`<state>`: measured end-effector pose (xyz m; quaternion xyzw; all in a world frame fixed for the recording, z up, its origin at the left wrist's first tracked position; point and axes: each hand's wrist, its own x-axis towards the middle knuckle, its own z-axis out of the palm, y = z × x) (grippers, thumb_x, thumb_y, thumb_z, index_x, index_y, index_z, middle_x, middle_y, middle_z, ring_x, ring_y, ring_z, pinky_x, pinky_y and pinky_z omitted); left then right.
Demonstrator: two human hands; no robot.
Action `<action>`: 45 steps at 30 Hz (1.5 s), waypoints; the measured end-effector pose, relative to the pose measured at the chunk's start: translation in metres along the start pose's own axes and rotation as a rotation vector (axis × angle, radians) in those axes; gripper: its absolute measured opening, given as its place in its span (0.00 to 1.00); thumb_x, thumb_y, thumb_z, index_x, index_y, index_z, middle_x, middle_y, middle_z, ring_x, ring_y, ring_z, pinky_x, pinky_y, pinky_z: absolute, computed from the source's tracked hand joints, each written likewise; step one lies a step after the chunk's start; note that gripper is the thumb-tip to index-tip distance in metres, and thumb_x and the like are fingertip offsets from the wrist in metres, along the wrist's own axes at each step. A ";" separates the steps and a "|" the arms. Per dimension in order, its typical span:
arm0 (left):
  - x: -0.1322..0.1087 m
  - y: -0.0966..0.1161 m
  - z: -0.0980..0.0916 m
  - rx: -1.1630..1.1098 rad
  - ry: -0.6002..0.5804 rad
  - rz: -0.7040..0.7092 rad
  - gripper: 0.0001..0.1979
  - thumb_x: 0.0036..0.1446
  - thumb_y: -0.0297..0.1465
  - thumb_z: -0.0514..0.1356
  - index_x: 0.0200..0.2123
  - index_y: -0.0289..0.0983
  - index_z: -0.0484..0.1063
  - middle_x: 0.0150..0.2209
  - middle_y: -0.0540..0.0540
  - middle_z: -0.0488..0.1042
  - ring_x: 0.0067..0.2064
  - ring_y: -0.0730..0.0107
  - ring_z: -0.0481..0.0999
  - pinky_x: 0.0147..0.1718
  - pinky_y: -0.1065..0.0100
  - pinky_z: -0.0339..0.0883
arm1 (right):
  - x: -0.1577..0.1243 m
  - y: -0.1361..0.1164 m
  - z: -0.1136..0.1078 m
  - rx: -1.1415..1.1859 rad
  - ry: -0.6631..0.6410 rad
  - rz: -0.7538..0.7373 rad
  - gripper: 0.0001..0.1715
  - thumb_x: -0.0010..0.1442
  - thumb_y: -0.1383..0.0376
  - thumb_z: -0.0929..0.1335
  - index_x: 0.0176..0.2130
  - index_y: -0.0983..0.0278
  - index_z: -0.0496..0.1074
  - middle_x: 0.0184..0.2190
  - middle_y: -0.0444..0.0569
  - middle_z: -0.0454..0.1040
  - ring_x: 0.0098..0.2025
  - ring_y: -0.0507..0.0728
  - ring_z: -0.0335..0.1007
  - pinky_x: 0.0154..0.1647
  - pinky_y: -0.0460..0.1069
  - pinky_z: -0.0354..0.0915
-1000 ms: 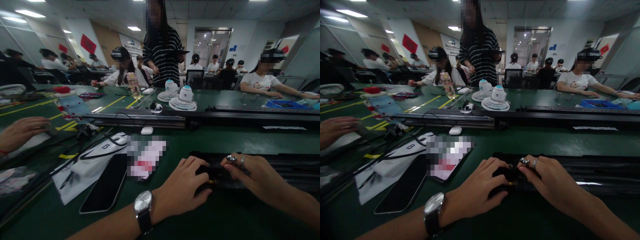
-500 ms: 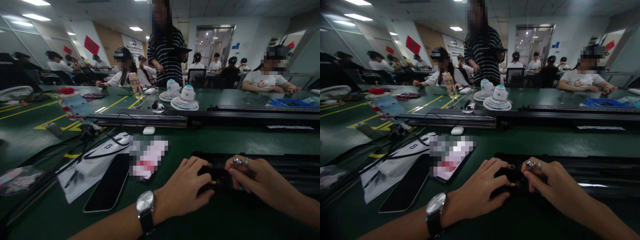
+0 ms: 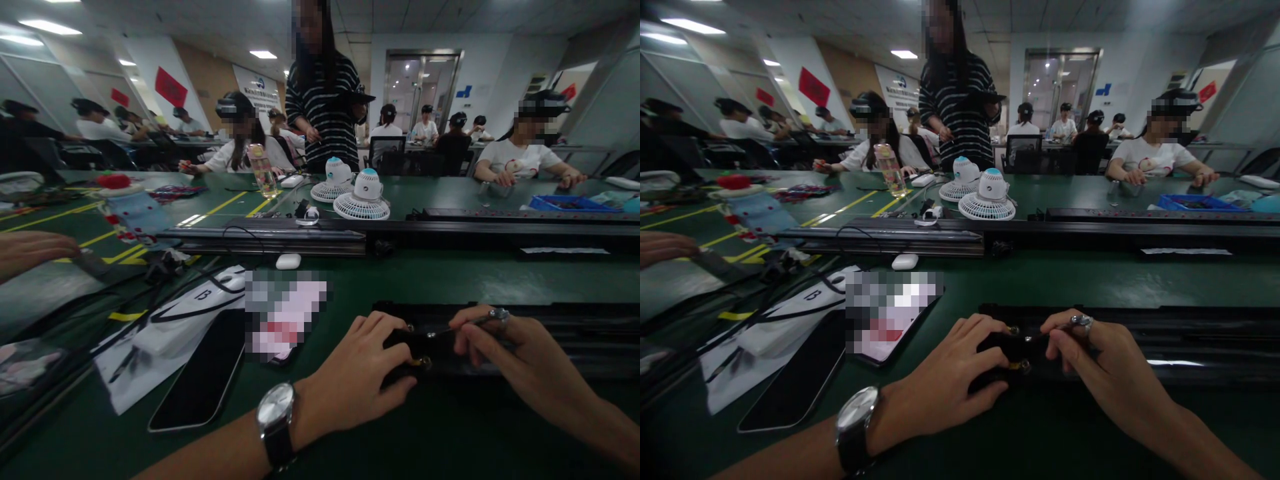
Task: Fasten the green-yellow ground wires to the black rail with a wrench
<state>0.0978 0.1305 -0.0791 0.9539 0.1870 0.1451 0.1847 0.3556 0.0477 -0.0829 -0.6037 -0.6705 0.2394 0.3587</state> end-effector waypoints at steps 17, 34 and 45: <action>0.001 -0.001 -0.001 -0.020 -0.015 -0.023 0.09 0.63 0.34 0.63 0.46 0.41 0.74 0.59 0.43 0.68 0.60 0.55 0.67 0.56 0.51 0.65 | -0.003 -0.004 0.000 0.041 0.031 -0.053 0.12 0.72 0.60 0.63 0.44 0.58 0.75 0.28 0.43 0.76 0.28 0.53 0.74 0.28 0.47 0.71; 0.002 -0.002 -0.002 -0.013 -0.062 -0.019 0.10 0.66 0.34 0.61 0.50 0.42 0.73 0.62 0.43 0.66 0.62 0.55 0.64 0.57 0.51 0.63 | -0.004 -0.007 0.000 -0.047 0.005 -0.182 0.09 0.72 0.64 0.63 0.44 0.58 0.74 0.30 0.42 0.77 0.28 0.51 0.76 0.28 0.45 0.69; 0.001 -0.004 0.002 0.002 -0.058 0.000 0.10 0.67 0.35 0.59 0.50 0.42 0.72 0.63 0.43 0.64 0.64 0.55 0.62 0.58 0.50 0.61 | -0.008 -0.010 0.004 -0.119 -0.020 -0.274 0.08 0.71 0.66 0.64 0.45 0.57 0.73 0.31 0.40 0.78 0.31 0.52 0.76 0.35 0.47 0.67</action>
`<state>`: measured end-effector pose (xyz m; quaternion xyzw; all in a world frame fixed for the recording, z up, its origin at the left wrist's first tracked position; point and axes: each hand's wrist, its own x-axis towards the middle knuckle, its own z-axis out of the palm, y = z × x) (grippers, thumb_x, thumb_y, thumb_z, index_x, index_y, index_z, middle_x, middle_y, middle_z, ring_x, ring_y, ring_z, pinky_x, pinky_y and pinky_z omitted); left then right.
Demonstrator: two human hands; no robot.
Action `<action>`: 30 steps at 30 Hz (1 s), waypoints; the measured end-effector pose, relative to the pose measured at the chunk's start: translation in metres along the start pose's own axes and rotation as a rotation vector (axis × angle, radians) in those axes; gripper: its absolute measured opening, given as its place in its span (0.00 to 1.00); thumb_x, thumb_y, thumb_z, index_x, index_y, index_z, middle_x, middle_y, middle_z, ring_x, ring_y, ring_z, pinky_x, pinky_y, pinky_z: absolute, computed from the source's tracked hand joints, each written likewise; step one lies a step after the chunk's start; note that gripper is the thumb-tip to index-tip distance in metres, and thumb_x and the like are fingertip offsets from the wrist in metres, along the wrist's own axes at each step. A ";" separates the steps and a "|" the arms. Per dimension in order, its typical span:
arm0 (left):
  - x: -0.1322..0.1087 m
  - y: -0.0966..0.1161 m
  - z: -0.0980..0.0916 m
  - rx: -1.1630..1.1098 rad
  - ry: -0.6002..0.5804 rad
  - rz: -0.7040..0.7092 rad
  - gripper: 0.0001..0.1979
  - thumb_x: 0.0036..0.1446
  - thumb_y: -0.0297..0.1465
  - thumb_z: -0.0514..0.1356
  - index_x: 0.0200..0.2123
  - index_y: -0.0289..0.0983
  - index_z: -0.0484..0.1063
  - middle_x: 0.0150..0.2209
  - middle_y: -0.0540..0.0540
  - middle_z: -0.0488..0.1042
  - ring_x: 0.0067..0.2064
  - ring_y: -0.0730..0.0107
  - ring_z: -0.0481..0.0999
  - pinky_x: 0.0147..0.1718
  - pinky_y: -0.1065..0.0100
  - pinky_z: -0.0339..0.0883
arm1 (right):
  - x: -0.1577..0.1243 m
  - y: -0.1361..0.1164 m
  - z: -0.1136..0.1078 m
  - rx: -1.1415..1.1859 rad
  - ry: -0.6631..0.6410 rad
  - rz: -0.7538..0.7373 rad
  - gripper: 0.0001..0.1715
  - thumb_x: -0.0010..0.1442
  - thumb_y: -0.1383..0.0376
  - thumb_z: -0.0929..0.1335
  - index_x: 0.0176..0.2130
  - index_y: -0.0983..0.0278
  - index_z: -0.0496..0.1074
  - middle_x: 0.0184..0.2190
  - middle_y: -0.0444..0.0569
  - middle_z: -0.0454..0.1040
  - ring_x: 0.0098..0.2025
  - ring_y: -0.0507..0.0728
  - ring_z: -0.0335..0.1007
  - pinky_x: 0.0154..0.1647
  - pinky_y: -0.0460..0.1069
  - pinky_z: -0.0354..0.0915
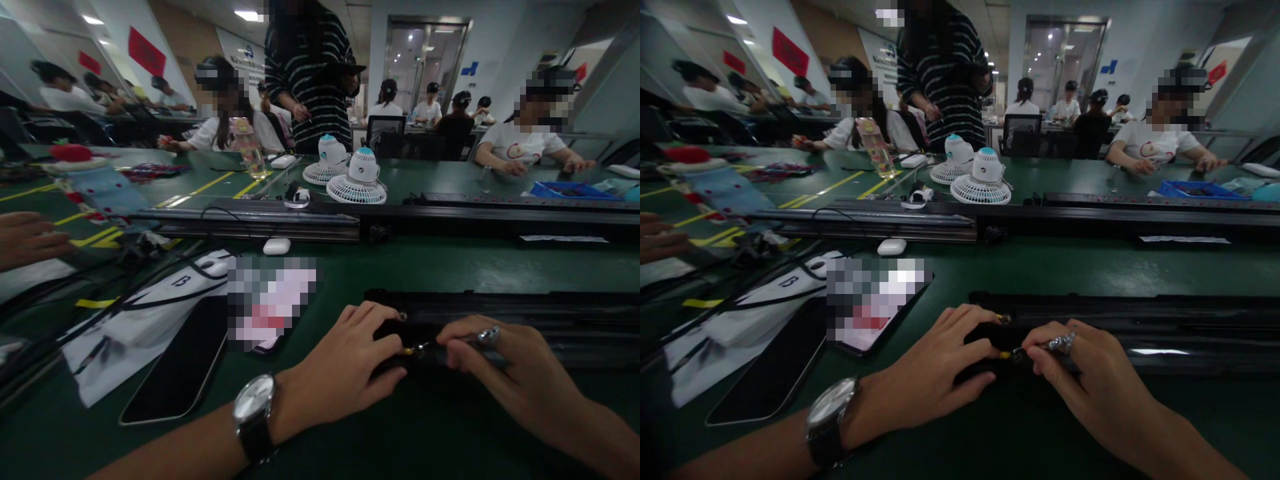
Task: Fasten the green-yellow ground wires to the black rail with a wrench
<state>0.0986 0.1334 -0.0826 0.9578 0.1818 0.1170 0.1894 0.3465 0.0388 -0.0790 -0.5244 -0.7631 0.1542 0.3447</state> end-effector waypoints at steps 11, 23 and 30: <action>0.000 0.001 0.000 0.029 0.004 0.013 0.09 0.68 0.36 0.59 0.48 0.40 0.72 0.63 0.41 0.64 0.63 0.54 0.63 0.57 0.50 0.63 | -0.001 -0.002 -0.001 -0.058 0.012 -0.003 0.08 0.72 0.66 0.64 0.46 0.56 0.72 0.31 0.37 0.78 0.31 0.50 0.76 0.34 0.47 0.67; -0.004 0.003 0.007 0.061 0.096 0.061 0.11 0.66 0.38 0.61 0.47 0.39 0.74 0.60 0.40 0.67 0.59 0.53 0.67 0.55 0.53 0.66 | -0.012 0.002 0.008 -0.151 0.012 -0.065 0.10 0.72 0.62 0.64 0.48 0.56 0.74 0.35 0.43 0.81 0.31 0.55 0.78 0.31 0.50 0.71; -0.003 0.003 0.005 0.079 0.065 0.060 0.11 0.67 0.38 0.60 0.47 0.38 0.74 0.61 0.39 0.66 0.60 0.52 0.67 0.55 0.52 0.65 | -0.009 -0.001 0.011 -0.237 0.031 -0.139 0.08 0.72 0.64 0.63 0.48 0.56 0.71 0.36 0.42 0.81 0.34 0.56 0.79 0.37 0.53 0.70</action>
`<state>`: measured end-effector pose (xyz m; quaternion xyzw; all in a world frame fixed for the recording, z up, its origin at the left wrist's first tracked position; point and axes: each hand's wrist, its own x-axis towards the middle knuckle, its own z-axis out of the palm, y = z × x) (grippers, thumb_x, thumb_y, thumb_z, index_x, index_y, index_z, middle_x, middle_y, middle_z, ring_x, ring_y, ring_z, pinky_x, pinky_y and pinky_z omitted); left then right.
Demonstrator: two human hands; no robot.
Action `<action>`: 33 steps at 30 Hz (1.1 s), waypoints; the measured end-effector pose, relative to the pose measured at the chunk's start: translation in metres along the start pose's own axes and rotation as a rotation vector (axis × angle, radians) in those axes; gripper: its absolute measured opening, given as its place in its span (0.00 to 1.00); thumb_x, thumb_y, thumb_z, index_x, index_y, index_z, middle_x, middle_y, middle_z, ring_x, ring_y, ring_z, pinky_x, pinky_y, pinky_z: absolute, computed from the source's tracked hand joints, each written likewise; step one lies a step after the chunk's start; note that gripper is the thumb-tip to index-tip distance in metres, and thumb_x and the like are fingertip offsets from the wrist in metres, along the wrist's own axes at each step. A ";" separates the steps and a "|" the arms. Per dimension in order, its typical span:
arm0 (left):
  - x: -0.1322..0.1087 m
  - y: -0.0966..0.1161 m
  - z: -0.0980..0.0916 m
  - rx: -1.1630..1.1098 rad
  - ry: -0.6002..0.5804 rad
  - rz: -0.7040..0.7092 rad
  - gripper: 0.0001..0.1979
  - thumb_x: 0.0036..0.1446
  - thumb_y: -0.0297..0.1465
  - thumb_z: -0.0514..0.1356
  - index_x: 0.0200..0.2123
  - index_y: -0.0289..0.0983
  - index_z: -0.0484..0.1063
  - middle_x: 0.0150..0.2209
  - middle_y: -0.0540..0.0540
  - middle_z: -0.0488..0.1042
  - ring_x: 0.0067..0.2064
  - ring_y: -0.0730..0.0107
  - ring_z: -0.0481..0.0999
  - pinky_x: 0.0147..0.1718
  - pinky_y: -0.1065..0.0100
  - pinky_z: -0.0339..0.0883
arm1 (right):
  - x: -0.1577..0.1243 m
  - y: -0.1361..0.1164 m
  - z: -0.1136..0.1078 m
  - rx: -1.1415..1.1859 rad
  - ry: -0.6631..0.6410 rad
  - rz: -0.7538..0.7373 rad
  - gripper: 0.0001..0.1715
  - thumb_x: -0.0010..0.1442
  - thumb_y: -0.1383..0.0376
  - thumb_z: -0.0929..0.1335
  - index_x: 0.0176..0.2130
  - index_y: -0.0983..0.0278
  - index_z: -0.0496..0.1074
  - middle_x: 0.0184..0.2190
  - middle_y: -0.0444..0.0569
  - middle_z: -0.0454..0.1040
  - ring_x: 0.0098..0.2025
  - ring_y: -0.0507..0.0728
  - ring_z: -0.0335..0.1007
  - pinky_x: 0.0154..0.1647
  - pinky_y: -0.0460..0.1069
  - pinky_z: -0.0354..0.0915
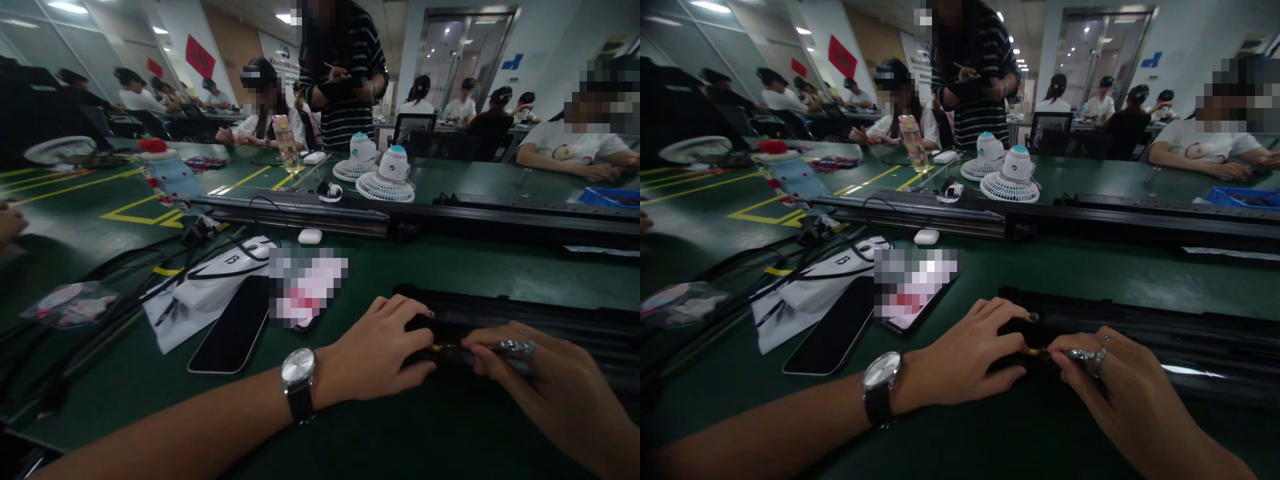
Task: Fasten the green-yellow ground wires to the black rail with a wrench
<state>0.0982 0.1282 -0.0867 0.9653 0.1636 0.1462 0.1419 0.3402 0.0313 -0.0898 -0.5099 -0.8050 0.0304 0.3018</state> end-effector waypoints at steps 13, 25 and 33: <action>0.001 0.000 0.000 -0.011 -0.002 -0.012 0.11 0.66 0.37 0.61 0.49 0.39 0.74 0.61 0.40 0.66 0.60 0.53 0.66 0.56 0.52 0.64 | 0.004 -0.006 -0.006 -0.025 -0.063 -0.076 0.09 0.69 0.70 0.62 0.44 0.59 0.69 0.30 0.40 0.75 0.29 0.53 0.73 0.35 0.52 0.64; 0.004 -0.004 -0.002 -0.067 -0.006 -0.033 0.11 0.66 0.35 0.62 0.50 0.41 0.73 0.60 0.41 0.67 0.61 0.53 0.66 0.56 0.51 0.65 | 0.014 0.002 -0.017 0.060 -0.074 0.145 0.14 0.66 0.70 0.62 0.46 0.59 0.74 0.38 0.46 0.81 0.37 0.55 0.79 0.40 0.50 0.72; 0.005 -0.003 -0.004 -0.059 -0.040 -0.040 0.10 0.67 0.35 0.60 0.49 0.40 0.73 0.60 0.40 0.67 0.61 0.54 0.66 0.58 0.50 0.63 | 0.016 0.003 -0.026 0.095 -0.057 0.221 0.13 0.66 0.68 0.63 0.43 0.60 0.76 0.31 0.44 0.79 0.29 0.53 0.77 0.29 0.47 0.70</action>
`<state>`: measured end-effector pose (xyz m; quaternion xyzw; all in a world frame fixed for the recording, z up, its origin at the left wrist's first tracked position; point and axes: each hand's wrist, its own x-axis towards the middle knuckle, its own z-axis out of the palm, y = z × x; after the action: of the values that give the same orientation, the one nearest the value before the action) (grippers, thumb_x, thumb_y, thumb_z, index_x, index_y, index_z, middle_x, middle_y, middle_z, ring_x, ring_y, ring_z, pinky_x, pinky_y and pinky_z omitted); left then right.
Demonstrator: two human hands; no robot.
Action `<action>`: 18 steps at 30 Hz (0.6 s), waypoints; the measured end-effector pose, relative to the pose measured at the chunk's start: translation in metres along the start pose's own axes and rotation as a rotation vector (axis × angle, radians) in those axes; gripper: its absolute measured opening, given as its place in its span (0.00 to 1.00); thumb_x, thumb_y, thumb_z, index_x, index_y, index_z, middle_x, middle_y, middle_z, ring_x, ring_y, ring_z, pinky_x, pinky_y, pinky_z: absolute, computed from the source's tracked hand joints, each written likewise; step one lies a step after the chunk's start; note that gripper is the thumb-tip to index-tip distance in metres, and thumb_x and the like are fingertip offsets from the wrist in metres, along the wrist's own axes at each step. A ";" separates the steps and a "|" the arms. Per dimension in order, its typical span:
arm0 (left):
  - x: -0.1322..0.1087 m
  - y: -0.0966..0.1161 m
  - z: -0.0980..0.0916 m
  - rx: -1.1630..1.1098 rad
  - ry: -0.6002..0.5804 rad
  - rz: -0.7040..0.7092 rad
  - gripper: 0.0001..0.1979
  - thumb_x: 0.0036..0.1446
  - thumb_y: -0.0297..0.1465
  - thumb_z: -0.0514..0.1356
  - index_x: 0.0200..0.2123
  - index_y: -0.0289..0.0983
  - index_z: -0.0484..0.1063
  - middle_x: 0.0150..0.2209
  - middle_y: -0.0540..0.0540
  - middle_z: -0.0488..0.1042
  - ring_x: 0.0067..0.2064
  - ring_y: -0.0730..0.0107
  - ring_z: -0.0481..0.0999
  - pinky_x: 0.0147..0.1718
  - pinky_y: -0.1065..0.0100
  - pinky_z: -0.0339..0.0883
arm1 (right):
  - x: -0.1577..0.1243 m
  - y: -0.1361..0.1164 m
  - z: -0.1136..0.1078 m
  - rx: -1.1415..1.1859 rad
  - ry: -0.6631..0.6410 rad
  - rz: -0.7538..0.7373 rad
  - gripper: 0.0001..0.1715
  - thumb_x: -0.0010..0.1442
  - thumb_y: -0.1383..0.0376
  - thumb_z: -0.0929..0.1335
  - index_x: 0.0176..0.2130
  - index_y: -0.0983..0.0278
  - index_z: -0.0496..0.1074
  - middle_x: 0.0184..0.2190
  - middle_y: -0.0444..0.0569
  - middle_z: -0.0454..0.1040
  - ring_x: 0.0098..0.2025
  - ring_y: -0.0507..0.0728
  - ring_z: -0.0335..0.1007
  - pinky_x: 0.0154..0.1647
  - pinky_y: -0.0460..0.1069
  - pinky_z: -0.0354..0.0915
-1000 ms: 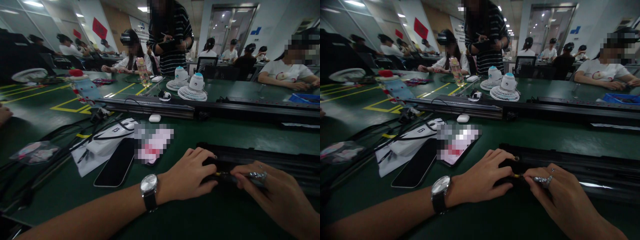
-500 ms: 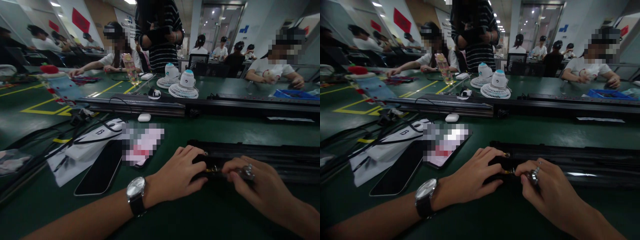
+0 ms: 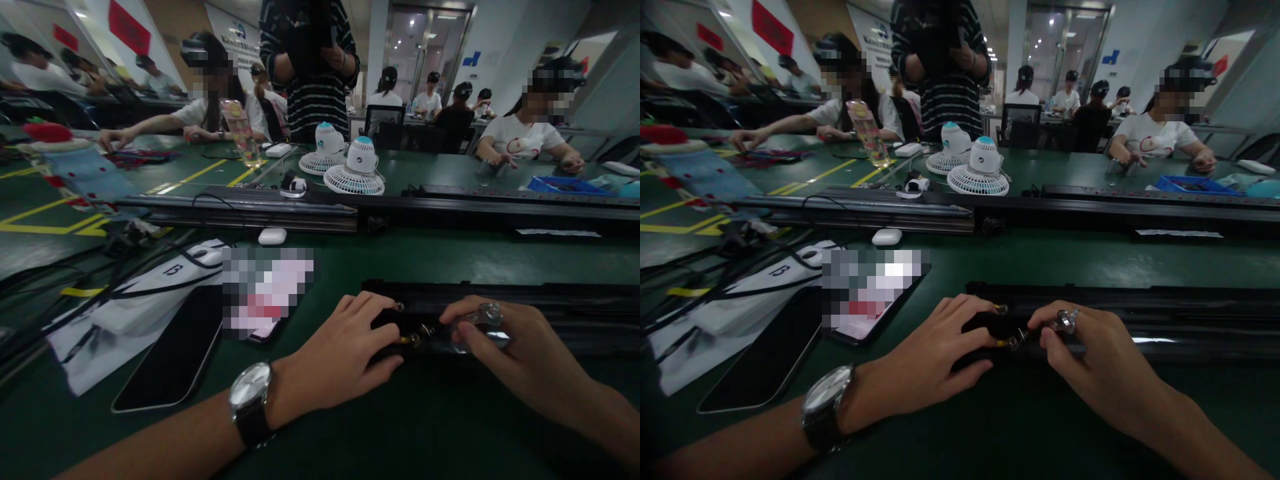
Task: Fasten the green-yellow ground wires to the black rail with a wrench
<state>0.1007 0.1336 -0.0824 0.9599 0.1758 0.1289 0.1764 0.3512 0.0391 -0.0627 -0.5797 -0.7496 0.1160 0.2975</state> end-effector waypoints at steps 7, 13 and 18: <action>0.000 0.000 0.000 -0.005 0.004 0.007 0.10 0.67 0.35 0.60 0.50 0.41 0.73 0.60 0.40 0.67 0.61 0.53 0.66 0.58 0.50 0.63 | -0.001 -0.001 0.000 0.030 -0.012 0.012 0.13 0.66 0.67 0.64 0.44 0.60 0.77 0.32 0.45 0.80 0.30 0.54 0.78 0.29 0.47 0.70; 0.000 0.000 0.000 -0.002 0.032 0.018 0.10 0.66 0.34 0.61 0.50 0.41 0.74 0.59 0.41 0.67 0.60 0.53 0.67 0.55 0.51 0.65 | 0.001 -0.003 0.000 0.036 -0.023 -0.019 0.13 0.66 0.68 0.64 0.43 0.59 0.77 0.32 0.44 0.81 0.31 0.54 0.79 0.30 0.47 0.71; 0.000 -0.001 0.000 -0.005 0.025 0.018 0.10 0.66 0.34 0.61 0.50 0.41 0.74 0.60 0.41 0.67 0.60 0.53 0.66 0.55 0.52 0.65 | 0.000 -0.004 0.002 0.037 -0.014 -0.025 0.12 0.66 0.68 0.64 0.44 0.59 0.77 0.33 0.44 0.81 0.32 0.53 0.79 0.32 0.47 0.72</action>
<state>0.1004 0.1342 -0.0825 0.9593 0.1691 0.1431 0.1752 0.3469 0.0385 -0.0620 -0.5637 -0.7568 0.1301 0.3041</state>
